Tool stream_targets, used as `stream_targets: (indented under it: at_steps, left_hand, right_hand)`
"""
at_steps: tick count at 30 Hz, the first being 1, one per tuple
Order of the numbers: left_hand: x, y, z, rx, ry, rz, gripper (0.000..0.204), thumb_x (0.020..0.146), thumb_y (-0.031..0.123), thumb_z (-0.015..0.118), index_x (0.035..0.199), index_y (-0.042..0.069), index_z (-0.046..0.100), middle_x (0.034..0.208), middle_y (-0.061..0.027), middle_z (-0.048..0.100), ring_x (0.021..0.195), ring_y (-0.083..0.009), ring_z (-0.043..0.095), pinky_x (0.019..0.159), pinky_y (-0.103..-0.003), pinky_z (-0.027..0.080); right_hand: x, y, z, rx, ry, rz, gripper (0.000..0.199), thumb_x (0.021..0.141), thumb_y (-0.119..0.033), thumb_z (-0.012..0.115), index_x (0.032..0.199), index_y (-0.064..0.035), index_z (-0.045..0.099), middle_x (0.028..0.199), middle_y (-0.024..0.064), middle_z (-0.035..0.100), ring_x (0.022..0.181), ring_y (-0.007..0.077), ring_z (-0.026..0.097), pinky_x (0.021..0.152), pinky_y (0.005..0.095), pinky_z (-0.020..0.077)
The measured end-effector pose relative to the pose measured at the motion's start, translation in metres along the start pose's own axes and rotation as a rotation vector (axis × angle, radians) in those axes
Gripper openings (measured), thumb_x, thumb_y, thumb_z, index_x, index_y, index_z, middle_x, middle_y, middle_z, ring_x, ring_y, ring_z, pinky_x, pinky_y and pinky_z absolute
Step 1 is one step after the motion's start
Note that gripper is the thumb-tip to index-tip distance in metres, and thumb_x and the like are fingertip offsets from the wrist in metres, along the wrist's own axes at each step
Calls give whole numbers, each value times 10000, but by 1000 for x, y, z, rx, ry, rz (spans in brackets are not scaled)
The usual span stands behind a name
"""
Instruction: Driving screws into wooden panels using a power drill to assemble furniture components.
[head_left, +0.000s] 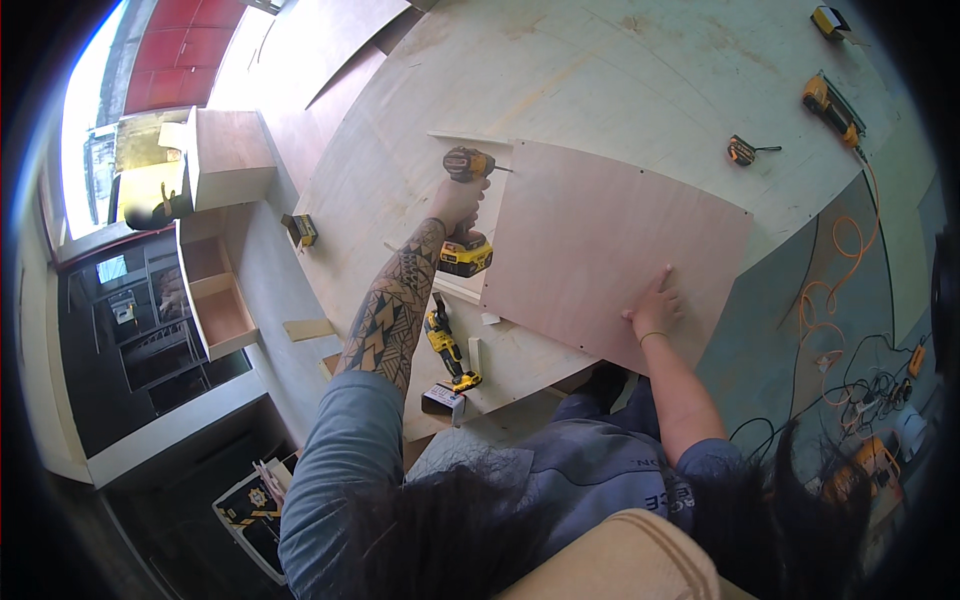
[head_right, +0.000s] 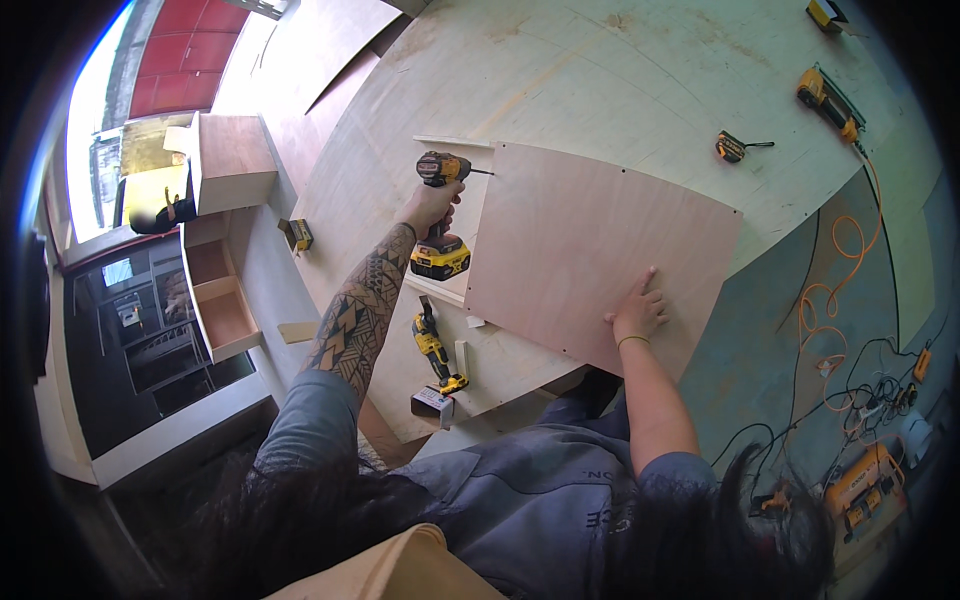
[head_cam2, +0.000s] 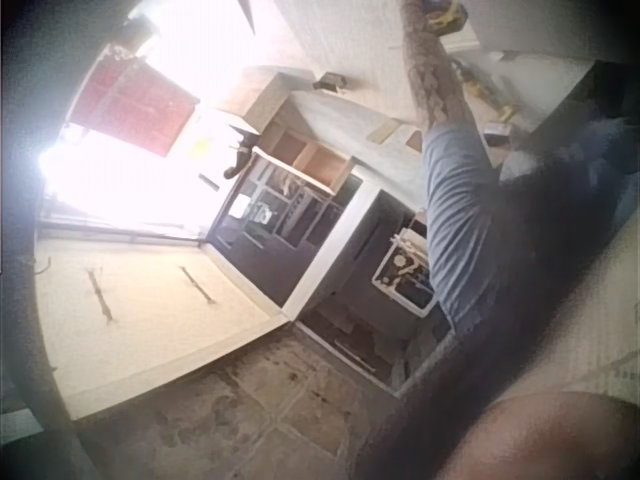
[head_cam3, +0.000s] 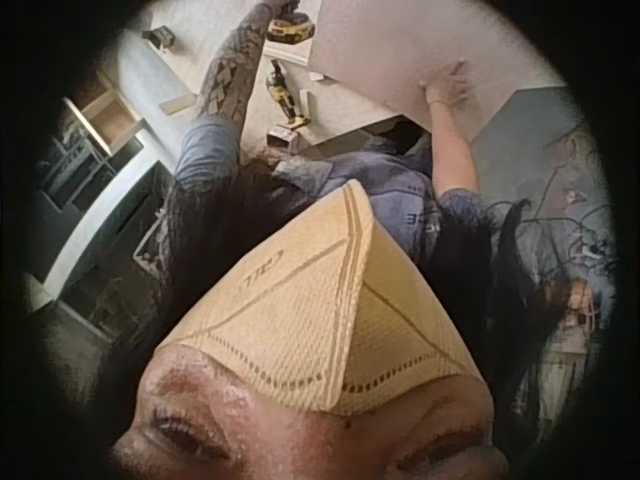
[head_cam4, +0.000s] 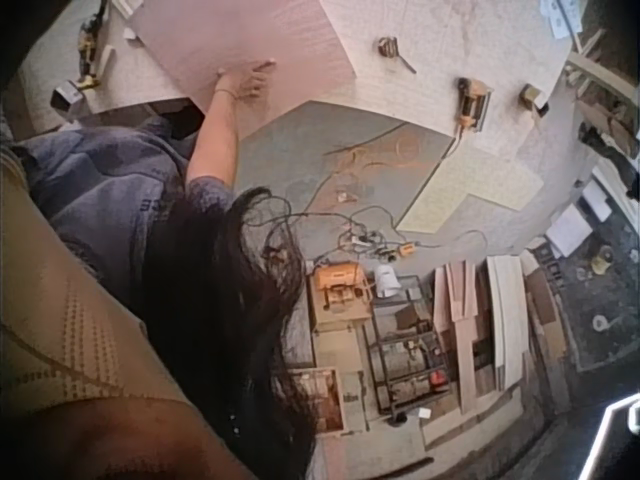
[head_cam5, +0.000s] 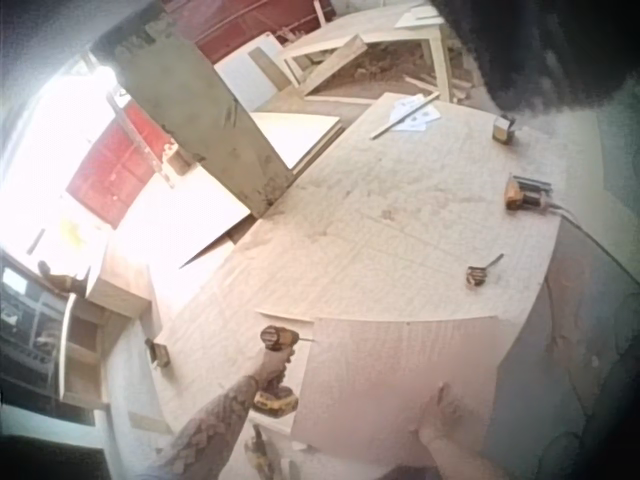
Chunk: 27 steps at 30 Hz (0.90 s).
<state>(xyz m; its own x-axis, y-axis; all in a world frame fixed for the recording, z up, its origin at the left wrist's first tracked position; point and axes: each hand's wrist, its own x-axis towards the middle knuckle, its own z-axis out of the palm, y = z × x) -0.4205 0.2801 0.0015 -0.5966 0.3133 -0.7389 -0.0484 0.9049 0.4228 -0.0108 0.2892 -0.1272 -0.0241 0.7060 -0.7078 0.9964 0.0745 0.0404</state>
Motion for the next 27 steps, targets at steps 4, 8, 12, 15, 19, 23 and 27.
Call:
stream_targets:
  at_steps: [4,8,12,15,19,23,27]
  left_hand:
    - [-1,-2,1,-12,4,-29,304,916,340,730,901,45,657,661,-17,553,520,-162,546,489,-355,476]
    - [1,-6,2,-34,8,-38,305,913,342,733,904,48,654,659,-15,551,517,-162,545,489,-359,476]
    - [5,-11,1,-57,19,1,314,913,347,735,924,46,646,660,-17,550,510,-165,536,498,-366,480]
    - [9,-11,-6,-107,6,-18,305,932,346,734,908,73,602,642,-9,543,498,-154,526,487,-352,480]
    - [6,-6,-6,-103,-22,-12,310,950,341,745,894,105,552,639,-2,548,495,-136,526,479,-332,495]
    - [-2,-15,-9,-60,-94,14,237,929,259,749,930,89,585,665,0,559,520,-126,537,494,-327,508]
    - [7,-22,-16,-14,-71,6,180,896,186,738,959,78,607,677,0,565,535,-125,542,497,-327,508]
  right_hand:
    - [-3,2,0,20,1,-19,1406,699,-399,968,1708,-166,17,1393,212,536,1292,362,548,1099,590,411]
    - [-3,5,-2,25,-9,-22,1414,703,-411,970,1705,-164,3,1439,228,519,1337,376,538,1106,560,423]
    - [-5,7,-5,25,-6,-37,1406,711,-423,962,1705,-166,2,1443,230,516,1331,375,544,1107,564,420]
    - [-4,5,-5,37,-9,-47,1409,708,-430,962,1705,-166,1,1438,228,516,1324,371,549,1102,558,425]
    - [-1,2,-2,37,4,-28,1386,704,-403,960,1703,-159,31,1407,224,516,1302,383,548,1112,568,410]
    - [4,3,20,125,169,-132,1183,764,-414,896,1672,-137,191,1364,233,491,1278,417,506,1113,579,365]
    - [80,-44,-4,374,645,-350,931,832,-507,800,1571,-134,374,1279,210,489,1167,405,487,1070,556,343]
